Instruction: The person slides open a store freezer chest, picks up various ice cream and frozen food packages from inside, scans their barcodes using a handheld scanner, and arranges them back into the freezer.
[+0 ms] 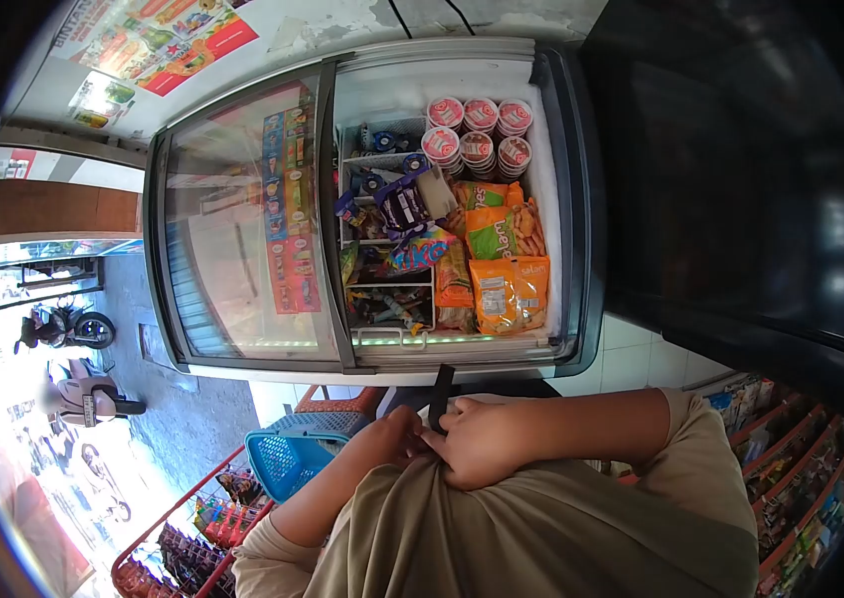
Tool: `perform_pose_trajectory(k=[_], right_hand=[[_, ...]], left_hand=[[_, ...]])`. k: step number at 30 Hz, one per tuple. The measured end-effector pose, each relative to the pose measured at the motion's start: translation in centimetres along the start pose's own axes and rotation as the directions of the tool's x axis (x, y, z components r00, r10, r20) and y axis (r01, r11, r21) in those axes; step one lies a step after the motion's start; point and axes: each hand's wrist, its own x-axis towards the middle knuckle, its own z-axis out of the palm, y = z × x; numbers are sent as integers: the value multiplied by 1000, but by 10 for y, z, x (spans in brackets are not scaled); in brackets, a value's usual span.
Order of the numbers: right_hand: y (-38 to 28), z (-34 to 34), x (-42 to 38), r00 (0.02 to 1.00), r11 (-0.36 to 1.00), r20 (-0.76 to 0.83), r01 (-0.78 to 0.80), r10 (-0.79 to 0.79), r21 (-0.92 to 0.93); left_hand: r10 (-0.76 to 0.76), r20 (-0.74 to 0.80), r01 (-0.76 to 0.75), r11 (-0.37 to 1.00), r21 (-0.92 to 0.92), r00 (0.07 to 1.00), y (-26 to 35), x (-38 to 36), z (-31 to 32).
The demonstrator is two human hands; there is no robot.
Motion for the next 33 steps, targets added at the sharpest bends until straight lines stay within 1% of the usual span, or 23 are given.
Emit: perform_pose_trajectory(k=[1,2,4,6,8,10,11,12,13,15,16,17,21,22,23,25,27,28,29,30,31,32,33], right_hand=[[-1,4,-1,1000,1000,-4,-3,3,0],[-1,10,-3,993,996,-97,-61,67,62],[1,20,-6,974,986,-183,-110,133,127],[4,24,-8,961,992,-256,-83,104,93],[11,15,-15,973,990,-211,-63,89,129],[19,12,-21,984,985,-164,-48,75,164],[28,18,-23,919,882,-388,123,72,455],[35,24,-25,805,680,-577,344,142,648],[40,28,-28,805,680,-576,345,140,647],[48,34,-31,809,837,-511,45,289,545],[43,31,-34,868,842,-422,9,261,539],[45,37,-29,868,842,-423,9,261,540],[66,49,-24,921,790,-355,98,157,606],[79,52,-22,926,716,-346,139,151,684],[94,55,-19,930,633,-338,177,143,753],[132,61,-5,896,421,-265,99,358,902],[159,51,15,666,411,-322,26,673,911],[179,50,38,514,535,-456,-7,727,845],[198,48,65,346,641,-586,-63,733,765],[209,44,91,198,668,-639,-163,743,726],[215,37,114,50,674,-689,-267,723,688],[219,33,132,46,675,-690,-264,722,689],[223,29,147,-53,682,-737,-341,673,647]], left_hand=[[12,-53,-7,995,97,999,3,1,2],[14,-53,-9,995,100,998,3,3,5],[24,-118,20,935,354,993,-5,11,13],[12,-39,2,944,329,999,-13,22,18],[5,41,-18,952,307,999,-22,30,21],[185,35,-185,910,370,982,-27,31,23],[188,31,-186,911,367,982,-29,30,25],[244,-18,-213,876,432,970,-22,24,25],[301,-61,-232,835,499,952,-16,19,25],[338,-116,-225,810,542,934,-13,19,29],[393,-186,-219,780,587,900,-17,21,32],[448,-250,-207,749,629,858,-19,22,33],[461,-264,-242,778,580,847,-21,10,20],[318,-60,-281,900,333,946,-22,5,10],[213,184,-229,971,71,960,-21,-1,0],[244,238,-257,966,26,940,-18,-8,-21],[438,336,-361,893,-269,834,-42,-1,-36],[370,340,-239,898,-369,865,-49,4,-43],[371,338,-242,899,-366,865,-58,14,-42],[296,102,-254,918,-305,950,-68,26,-42],[218,-148,-250,937,-246,965,-76,38,-42],[220,-149,-251,938,-240,964,-76,49,-40],[39,-268,-151,899,-411,963,-72,63,-36]])
